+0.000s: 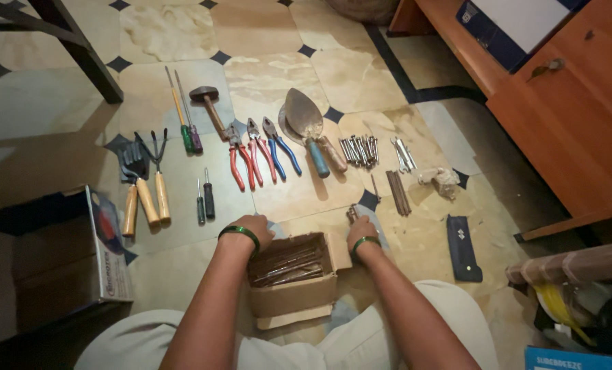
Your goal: The person sits on the floor and organizes various hand tools and hardware into a cardboard box. They pick up metal rods, nails, and small fasteners from the floor and place them into the box, arranging them neatly.
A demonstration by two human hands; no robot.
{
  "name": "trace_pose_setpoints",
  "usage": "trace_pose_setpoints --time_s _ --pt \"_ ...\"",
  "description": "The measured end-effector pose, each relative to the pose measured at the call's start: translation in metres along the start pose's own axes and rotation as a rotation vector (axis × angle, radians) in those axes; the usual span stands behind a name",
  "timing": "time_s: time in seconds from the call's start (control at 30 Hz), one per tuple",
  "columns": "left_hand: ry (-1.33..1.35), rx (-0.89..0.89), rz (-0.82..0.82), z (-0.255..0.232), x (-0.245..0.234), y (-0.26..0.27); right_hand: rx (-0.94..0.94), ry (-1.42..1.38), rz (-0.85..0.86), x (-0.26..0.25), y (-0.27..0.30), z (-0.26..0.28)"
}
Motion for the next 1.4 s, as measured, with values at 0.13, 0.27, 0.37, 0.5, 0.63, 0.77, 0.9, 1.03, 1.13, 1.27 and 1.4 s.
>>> trace_pose_setpoints --time_s 0.13,0.27,0.37,0.5,0.63,0.77,0.9,1.03,1.13,1.27,1.4 --pt "0.003 0.009 -0.009 0.001 0.001 -0.002 -0.027 -0.114 0.274 -0.011 -0.032 -0.014" --pt "0.003 0.005 0.000 0.000 0.000 -0.001 -0.126 -0.739 0.365 -0.030 -0.027 -0.010" --pt "-0.011 -0.004 -0.004 0.000 0.000 -0.001 -0.405 -1.218 0.112 -0.050 0.000 0.019" --pt "0.012 -0.023 0.002 0.001 0.001 -0.002 -0.629 -0.963 -0.292 -0.084 0.049 0.054" --pt "0.014 -0.007 -0.012 -0.002 -0.005 0.006 -0.595 -0.827 -0.369 -0.112 0.093 0.081" --pt "0.095 -0.044 -0.120 -0.010 -0.022 0.024 -0.747 -0.670 -0.331 -0.141 0.135 0.102" --pt "0.138 -0.148 -0.335 -0.013 -0.048 0.044 -0.863 -0.555 0.059 -0.143 0.184 0.133" --pt "0.219 -0.197 -0.530 -0.002 -0.064 0.056 -1.170 -0.578 0.135 -0.135 0.214 0.153" --pt "0.242 -0.229 -0.566 0.006 -0.070 0.058 -1.248 -0.518 0.180 -0.122 0.214 0.153" --pt "0.251 -0.241 -0.586 0.012 -0.073 0.058 -1.147 -0.306 0.301 -0.100 0.196 0.144" --pt "0.235 -0.238 -0.542 0.011 -0.067 0.054 -1.069 -0.126 0.368 -0.078 0.189 0.138"
Point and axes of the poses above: each hand's wrist, its own y-axis away from the middle knuckle, its own x-axis out of the palm, z = x × y, the point moved 2 cm from there along -y, towards the middle knuckle, and after that the axes turned 1 degree about z, right-handed, at the moved point
